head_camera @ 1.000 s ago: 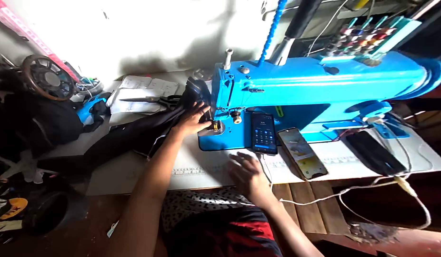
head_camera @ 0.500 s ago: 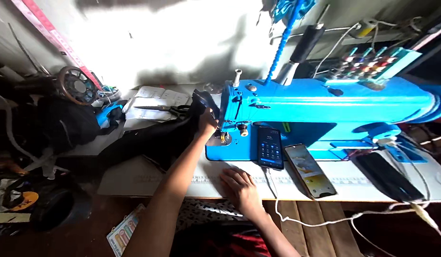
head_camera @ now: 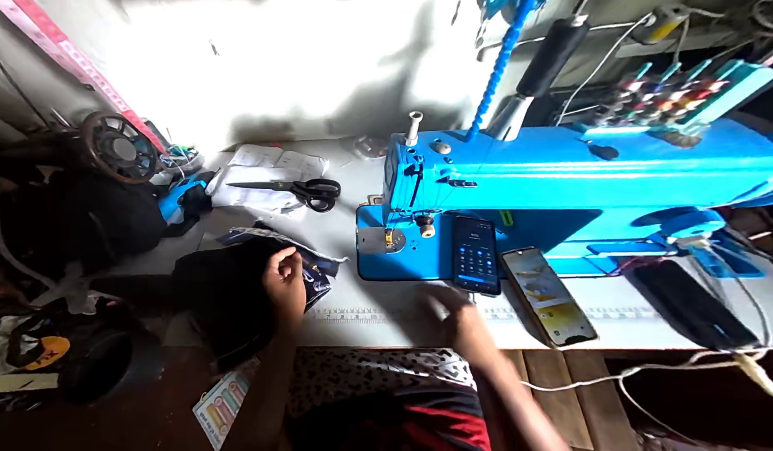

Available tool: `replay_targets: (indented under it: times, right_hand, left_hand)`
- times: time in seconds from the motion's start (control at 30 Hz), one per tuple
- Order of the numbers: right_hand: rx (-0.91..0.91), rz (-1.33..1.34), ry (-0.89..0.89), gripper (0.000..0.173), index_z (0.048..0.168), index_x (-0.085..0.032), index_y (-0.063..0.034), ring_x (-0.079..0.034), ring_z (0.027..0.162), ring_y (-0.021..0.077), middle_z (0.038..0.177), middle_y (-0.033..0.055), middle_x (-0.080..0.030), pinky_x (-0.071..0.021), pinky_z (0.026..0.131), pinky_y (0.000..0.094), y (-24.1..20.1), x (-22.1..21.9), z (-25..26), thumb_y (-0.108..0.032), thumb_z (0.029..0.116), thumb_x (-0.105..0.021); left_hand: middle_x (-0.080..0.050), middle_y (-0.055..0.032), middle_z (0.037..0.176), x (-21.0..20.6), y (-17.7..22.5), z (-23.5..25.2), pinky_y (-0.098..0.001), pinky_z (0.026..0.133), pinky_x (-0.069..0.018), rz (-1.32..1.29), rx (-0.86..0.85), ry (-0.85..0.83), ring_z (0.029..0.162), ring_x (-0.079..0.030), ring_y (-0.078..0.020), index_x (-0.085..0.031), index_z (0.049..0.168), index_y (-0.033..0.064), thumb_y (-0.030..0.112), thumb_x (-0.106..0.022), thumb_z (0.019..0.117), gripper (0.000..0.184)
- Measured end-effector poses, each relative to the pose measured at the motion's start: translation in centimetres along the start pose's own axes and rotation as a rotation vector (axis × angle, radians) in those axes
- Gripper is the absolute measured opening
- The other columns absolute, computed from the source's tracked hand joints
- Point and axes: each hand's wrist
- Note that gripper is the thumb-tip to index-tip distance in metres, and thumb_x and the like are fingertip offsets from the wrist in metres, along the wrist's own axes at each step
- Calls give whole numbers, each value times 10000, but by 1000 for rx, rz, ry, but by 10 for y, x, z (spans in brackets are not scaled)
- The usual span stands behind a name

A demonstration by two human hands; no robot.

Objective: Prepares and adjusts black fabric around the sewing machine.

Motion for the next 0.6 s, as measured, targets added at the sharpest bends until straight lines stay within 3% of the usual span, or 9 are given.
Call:
replay_targets:
  times: [0.07, 0.13, 0.17, 0.23, 0.3, 0.47, 0.6]
  right_hand:
    - [-173, -174, 70, 269, 1185, -725, 12, -680, 1090, 452, 1161, 262, -707, -527, 940, 619, 19, 41, 36, -154, 995, -633]
    - [-328, -304, 72, 323, 1190, -701, 24, -641, 1077, 544, 1158, 326, -673, -485, 884, 719, 48, 71, 80, -236, 1035, -588]
    - [-400, -364, 61, 377, 1171, -672, 58, -620, 1070, 584, 1144, 368, -649, -464, 849, 753, 60, 78, 102, -284, 1046, -573]
    - [-497, -463, -1, 458, 1276, -601, 97, -560, 1194, 604, 1272, 405, -585, -419, 900, 783, 76, 78, 138, -294, 1041, -549]
    - [-515, -562, -122, 437, 1331, -577, 90, -502, 1289, 588, 1365, 393, -538, -388, 953, 793, 88, 69, 163, -241, 1049, -537]
    - [-497, -580, -204, 382, 1355, -561, 103, -436, 1376, 558, 1438, 369, -497, -349, 1048, 755, 100, 53, 173, -130, 1057, -506]
    - [-499, -596, -163, 368, 1318, -563, 133, -473, 1320, 589, 1387, 398, -518, -379, 988, 774, 98, 53, 172, -120, 1062, -488]
  left_hand:
    - [-706, -202, 971, 13, 4, -17, -356, 779, -571, 224, -25, -129, 820, -682, -208, -667, 1193, -95, 90, -647, 964, 295]
    - [-707, -239, 1013, 11, 7, -28, -434, 821, -583, 374, -84, -143, 867, -704, -299, -696, 1178, -78, 89, -662, 951, 283]
    - [-697, -258, 1097, 10, 9, -30, -475, 859, -578, 430, -84, -158, 934, -706, -343, -701, 1196, -57, 96, -665, 954, 289]
    - [-602, -272, 1333, 7, 10, -30, -537, 925, -560, 534, -78, -190, 1109, -666, -409, -696, 1246, 2, 123, -664, 959, 313]
    - [-512, -253, 1478, 5, 11, -28, -554, 985, -525, 624, -119, -197, 1233, -606, -428, -701, 1258, 41, 133, -656, 964, 311]
    - [-495, -144, 1554, -2, 6, -30, -622, 1090, -386, 710, -278, -238, 1462, -405, -412, -710, 1290, 113, 12, -590, 956, 369]
    - [-481, -83, 1577, -2, 6, -29, -610, 1176, -272, 779, -229, -324, 1519, -328, -361, -645, 1392, 154, 40, -540, 977, 443]
Point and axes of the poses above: each hand's wrist, its own z-axis towards the middle knuckle, its own x-axis out of the back of the hand, y = z × x
